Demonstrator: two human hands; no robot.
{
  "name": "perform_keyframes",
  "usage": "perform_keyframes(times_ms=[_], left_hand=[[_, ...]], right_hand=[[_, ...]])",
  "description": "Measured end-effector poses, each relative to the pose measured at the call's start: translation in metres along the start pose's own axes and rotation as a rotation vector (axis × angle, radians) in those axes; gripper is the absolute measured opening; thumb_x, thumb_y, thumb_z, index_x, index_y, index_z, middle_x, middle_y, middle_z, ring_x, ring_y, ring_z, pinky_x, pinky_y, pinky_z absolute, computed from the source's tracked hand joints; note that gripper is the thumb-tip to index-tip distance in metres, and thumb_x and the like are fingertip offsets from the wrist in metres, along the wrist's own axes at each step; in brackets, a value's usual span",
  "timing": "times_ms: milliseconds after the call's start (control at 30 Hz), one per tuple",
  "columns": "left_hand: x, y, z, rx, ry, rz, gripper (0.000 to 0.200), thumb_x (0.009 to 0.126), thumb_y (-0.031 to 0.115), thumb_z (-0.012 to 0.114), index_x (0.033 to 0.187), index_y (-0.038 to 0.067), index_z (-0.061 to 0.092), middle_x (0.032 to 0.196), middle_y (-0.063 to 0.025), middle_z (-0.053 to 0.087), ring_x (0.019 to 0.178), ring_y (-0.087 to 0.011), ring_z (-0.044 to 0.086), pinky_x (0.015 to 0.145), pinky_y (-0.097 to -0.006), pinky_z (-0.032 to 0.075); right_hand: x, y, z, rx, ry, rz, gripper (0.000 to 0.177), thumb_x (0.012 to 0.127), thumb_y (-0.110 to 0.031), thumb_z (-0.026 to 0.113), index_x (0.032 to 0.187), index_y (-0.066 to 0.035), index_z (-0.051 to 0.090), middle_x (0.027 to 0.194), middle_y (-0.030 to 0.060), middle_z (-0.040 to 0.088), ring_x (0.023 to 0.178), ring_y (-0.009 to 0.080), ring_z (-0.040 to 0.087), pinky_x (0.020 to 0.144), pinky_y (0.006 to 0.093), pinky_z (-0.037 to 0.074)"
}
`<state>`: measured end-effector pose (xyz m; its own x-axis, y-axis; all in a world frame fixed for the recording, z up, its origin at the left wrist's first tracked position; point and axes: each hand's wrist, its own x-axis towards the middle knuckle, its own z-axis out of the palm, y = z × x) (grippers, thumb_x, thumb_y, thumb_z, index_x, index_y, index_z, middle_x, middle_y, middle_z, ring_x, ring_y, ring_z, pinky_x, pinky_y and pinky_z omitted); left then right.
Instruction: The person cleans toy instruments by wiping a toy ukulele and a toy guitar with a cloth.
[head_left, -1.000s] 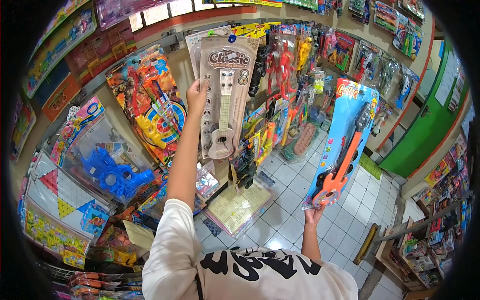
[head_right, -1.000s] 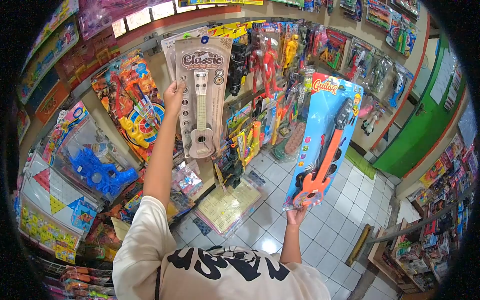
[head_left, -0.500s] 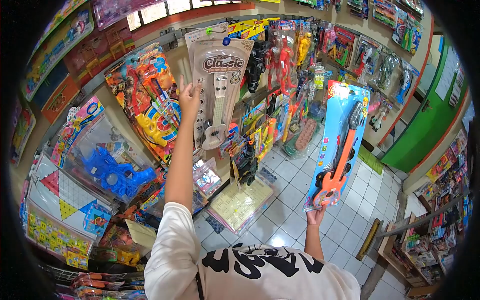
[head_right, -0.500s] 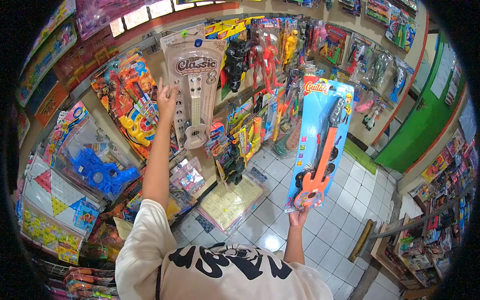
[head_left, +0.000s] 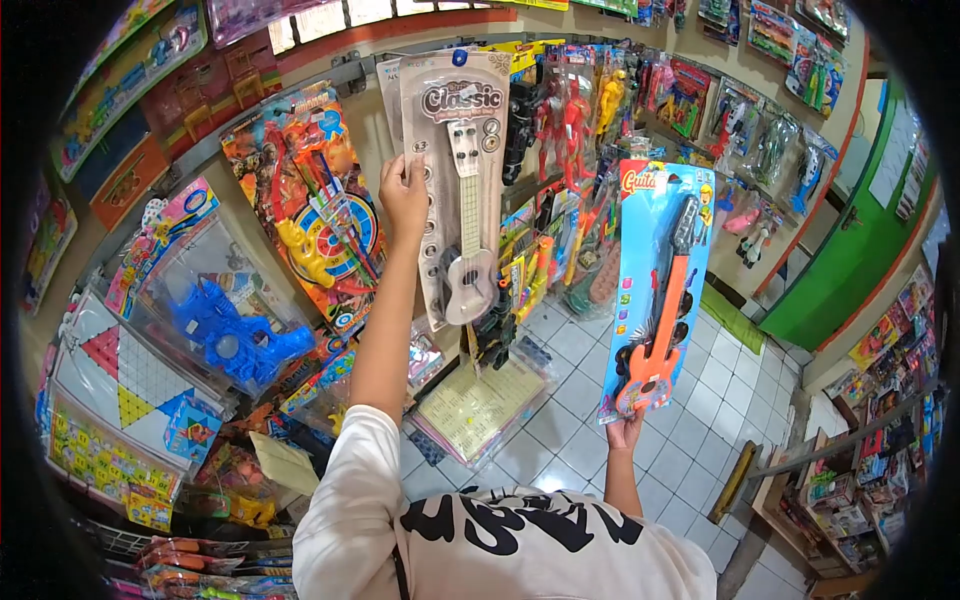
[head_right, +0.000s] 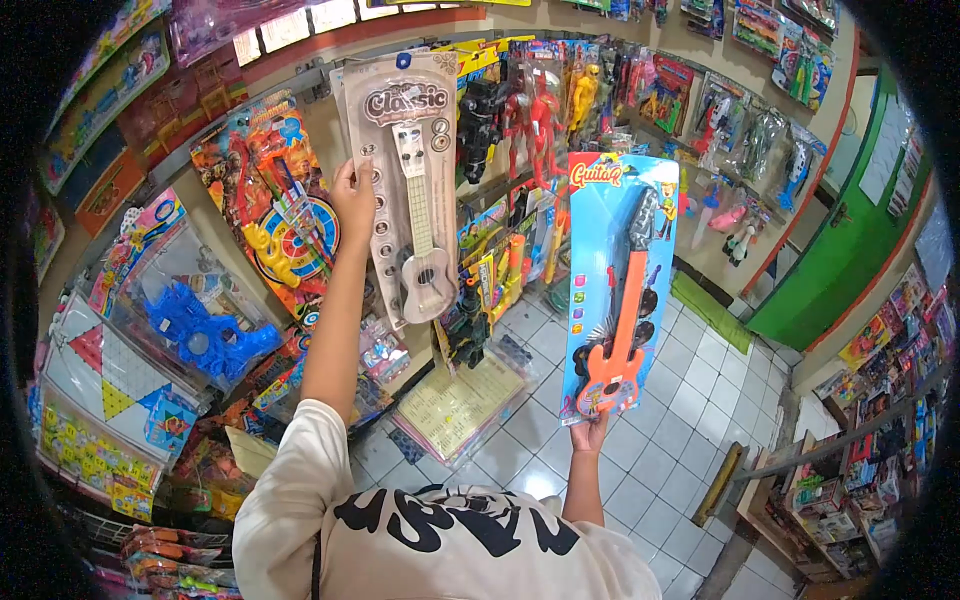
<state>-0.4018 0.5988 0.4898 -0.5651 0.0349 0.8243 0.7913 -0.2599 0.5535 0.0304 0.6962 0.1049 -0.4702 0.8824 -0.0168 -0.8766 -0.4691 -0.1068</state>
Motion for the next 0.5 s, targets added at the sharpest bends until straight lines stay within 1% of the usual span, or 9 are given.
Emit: perform_keyframes(times_ms=[133, 233, 333, 433, 500], left_hand=[[0.001, -0.005, 0.009, 0.044, 0.033, 0.027, 0.019, 0.086, 0.014, 0.062, 0.088, -0.005, 0.061, 0.077, -0.0076, 0.053, 0.065, -0.0155, 0.048, 0.061, -0.0281, 0.040], [-0.004, -0.004, 0.013, 0.051, 0.050, -0.028, 0.019, 0.086, 0.014, 0.062, 0.086, -0.005, 0.061, 0.075, -0.0069, 0.052, 0.063, -0.0151, 0.047, 0.059, -0.0277, 0.039], [-0.011, -0.006, 0.016, 0.040, 0.061, 0.001, 0.019, 0.086, 0.015, 0.063, 0.085, -0.005, 0.061, 0.075, -0.0066, 0.052, 0.062, -0.0149, 0.046, 0.057, -0.0277, 0.039], [-0.014, 0.001, 0.018, 0.042, 0.087, 0.035, 0.018, 0.085, 0.012, 0.064, 0.083, -0.006, 0.060, 0.075, -0.0077, 0.052, 0.062, -0.0151, 0.047, 0.056, -0.0287, 0.039], [-0.013, 0.009, 0.018, 0.029, 0.089, 0.068, 0.018, 0.085, 0.011, 0.064, 0.082, -0.006, 0.059, 0.075, -0.0081, 0.052, 0.062, -0.0151, 0.047, 0.056, -0.0288, 0.039]], right_hand=[[-0.009, -0.005, -0.005, -0.034, -0.003, -0.014, 0.058, 0.080, -0.025, 0.070, 0.131, -0.013, 0.046, 0.132, 0.0040, 0.051, 0.122, 0.0249, 0.047, 0.104, 0.0564, 0.030], [-0.015, -0.009, -0.004, 0.015, -0.042, -0.005, 0.059, 0.079, -0.025, 0.070, 0.131, -0.014, 0.046, 0.133, 0.0039, 0.050, 0.122, 0.0248, 0.047, 0.104, 0.0578, 0.030], [-0.020, -0.011, 0.001, -0.029, -0.041, -0.030, 0.060, 0.078, -0.025, 0.071, 0.131, -0.014, 0.046, 0.132, 0.0037, 0.051, 0.121, 0.0247, 0.047, 0.104, 0.0578, 0.029], [-0.024, -0.012, 0.004, -0.037, -0.018, -0.025, 0.062, 0.079, -0.027, 0.071, 0.134, -0.015, 0.043, 0.132, 0.0028, 0.051, 0.121, 0.0223, 0.048, 0.104, 0.0518, 0.030], [-0.023, -0.011, 0.002, -0.026, -0.019, -0.042, 0.062, 0.078, -0.026, 0.072, 0.132, -0.014, 0.045, 0.132, 0.0040, 0.051, 0.121, 0.0240, 0.047, 0.105, 0.0545, 0.029]])
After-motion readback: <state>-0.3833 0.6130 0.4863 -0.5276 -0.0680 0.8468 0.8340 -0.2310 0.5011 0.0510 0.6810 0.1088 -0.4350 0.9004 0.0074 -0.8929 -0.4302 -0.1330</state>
